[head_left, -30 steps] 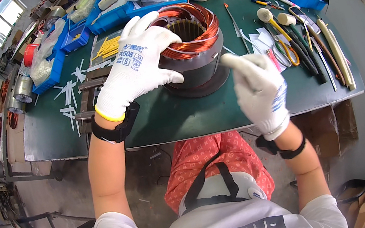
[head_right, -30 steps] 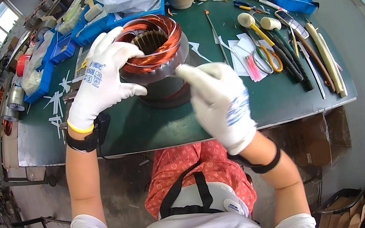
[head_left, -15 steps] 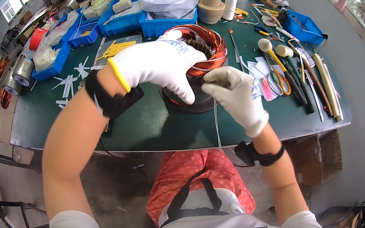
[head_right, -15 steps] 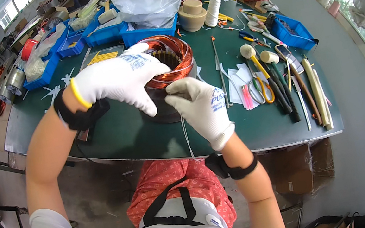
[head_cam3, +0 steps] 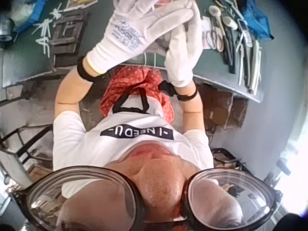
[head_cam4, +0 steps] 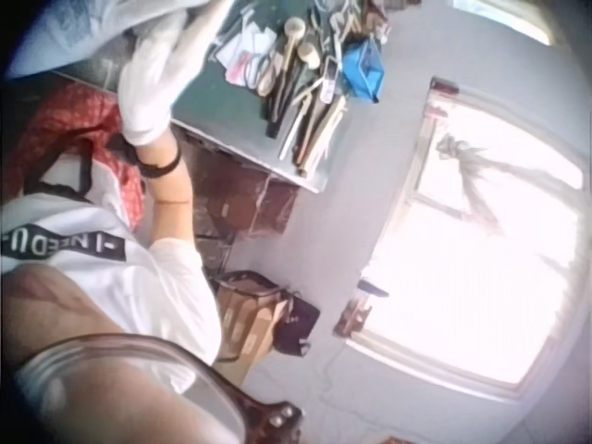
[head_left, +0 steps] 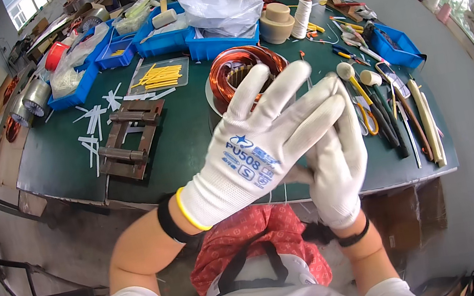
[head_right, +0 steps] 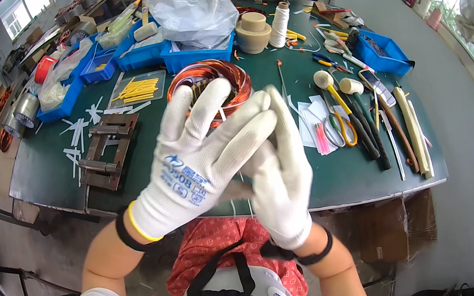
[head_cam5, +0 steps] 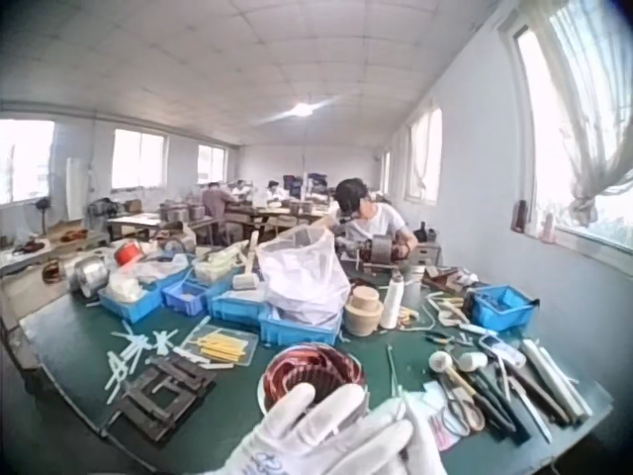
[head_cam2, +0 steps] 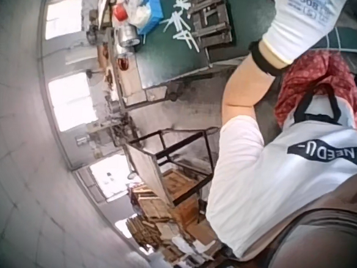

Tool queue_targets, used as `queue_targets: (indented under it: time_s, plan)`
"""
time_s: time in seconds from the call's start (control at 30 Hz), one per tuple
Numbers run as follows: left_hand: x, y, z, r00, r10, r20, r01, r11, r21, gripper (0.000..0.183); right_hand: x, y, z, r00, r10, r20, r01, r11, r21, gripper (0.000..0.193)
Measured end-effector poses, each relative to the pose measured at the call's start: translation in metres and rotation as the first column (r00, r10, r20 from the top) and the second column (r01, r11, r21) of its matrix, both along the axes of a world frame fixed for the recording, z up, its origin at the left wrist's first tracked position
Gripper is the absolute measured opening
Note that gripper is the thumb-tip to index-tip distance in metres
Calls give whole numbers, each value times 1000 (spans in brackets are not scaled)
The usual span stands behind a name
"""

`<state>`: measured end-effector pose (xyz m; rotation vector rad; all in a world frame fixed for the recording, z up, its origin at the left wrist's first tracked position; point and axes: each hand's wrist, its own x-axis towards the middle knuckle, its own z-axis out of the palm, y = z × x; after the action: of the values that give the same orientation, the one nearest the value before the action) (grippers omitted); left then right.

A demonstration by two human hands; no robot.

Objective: The person is assembling an electric motor by inserting insulation and winding wire.

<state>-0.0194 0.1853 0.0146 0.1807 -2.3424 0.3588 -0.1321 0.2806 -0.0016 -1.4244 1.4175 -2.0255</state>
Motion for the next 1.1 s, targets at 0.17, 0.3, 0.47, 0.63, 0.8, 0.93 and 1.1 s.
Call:
queue_targets:
  time_s: [0.17, 0.3, 0.47, 0.63, 0.8, 0.93, 1.1]
  plan:
    - [26, 18, -58, 904, -424, 60, 343, 801, 491, 73, -31, 78, -31, 593, 373, 714, -508, 861, -28, 44]
    - [110, 24, -86, 935, -252, 249, 49, 788, 613, 42, -84, 120, -63, 624, 189, 758, -429, 894, 130, 25]
    - [221, 41, -138, 877, 192, 441, -479, 428, 766, 20, -96, 133, -83, 601, 61, 797, -407, 881, 240, 24]
    - [310, 70, -221, 778, 383, 499, -477, -158, 865, 34, -84, 119, -96, 593, 0, 805, -384, 879, 283, 25]
    - [388, 95, -284, 784, 468, 408, 14, -670, 742, 38, -100, 117, -96, 603, -32, 797, -322, 905, 279, 24]
    - [438, 112, -317, 708, 534, 462, 228, -792, 566, 43, -120, 131, -91, 657, -6, 754, -257, 938, 232, 23]
    - [503, 125, -346, 583, 592, 556, 325, -797, 509, 35, -135, 147, -93, 645, -242, 725, -59, 930, 363, 34]
